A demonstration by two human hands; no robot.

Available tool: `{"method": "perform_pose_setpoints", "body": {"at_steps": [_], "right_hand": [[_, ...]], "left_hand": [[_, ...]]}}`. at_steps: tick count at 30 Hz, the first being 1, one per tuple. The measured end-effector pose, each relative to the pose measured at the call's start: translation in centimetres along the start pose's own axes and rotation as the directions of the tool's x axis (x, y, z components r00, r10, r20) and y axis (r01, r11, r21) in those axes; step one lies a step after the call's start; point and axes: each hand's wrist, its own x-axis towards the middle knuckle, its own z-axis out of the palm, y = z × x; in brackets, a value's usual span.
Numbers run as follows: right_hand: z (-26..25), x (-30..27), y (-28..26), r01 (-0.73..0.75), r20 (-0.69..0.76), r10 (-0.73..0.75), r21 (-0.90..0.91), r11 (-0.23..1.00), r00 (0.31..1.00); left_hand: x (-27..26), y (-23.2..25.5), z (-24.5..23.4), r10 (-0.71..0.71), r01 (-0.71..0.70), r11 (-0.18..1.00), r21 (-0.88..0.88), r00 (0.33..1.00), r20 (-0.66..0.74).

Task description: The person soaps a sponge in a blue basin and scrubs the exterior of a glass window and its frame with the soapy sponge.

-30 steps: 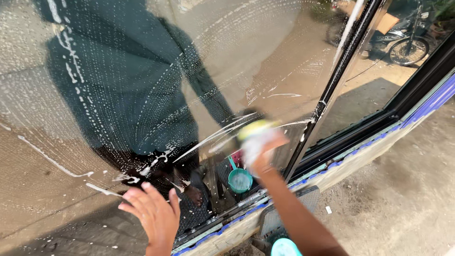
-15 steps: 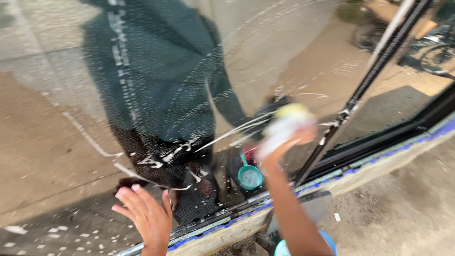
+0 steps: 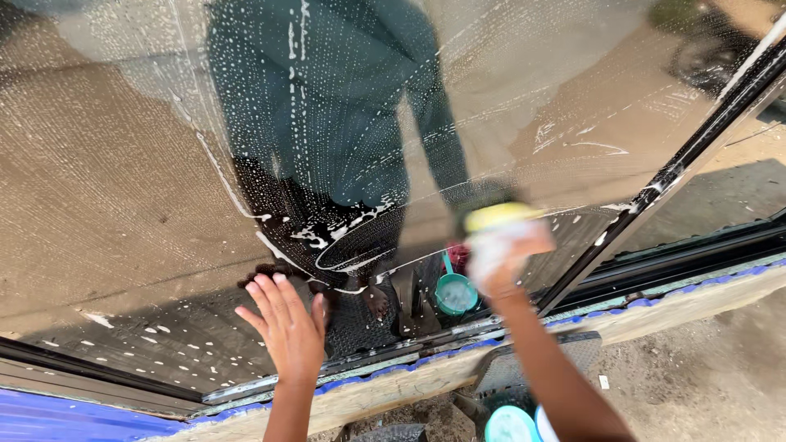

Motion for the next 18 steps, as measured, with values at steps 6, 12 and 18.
{"method": "perform_pose_setpoints", "body": {"at_steps": [6, 12, 18], "right_hand": [[-17.3, 10.6, 5.7, 0.047, -0.340, -0.108, -0.182, 0.982, 0.934], [-19.0, 10.3, 6.0, -0.007, -0.444, -0.090, -0.214, 0.977, 0.891], [-6.1, 2.0, -0.4, 0.089, -0.321, -0.194, -0.316, 0.945, 0.927]], "left_hand": [[-0.3, 1.9, 1.0, 0.062, -0.061, 0.998, 0.016, 0.998, -0.020], [0.2, 3.1, 1.0, 0.064, -0.064, 0.997, -0.031, 0.998, 0.014], [0.3, 3.4, 0.7, 0.081, -0.083, 0.995, -0.051, 0.996, -0.027]]}}
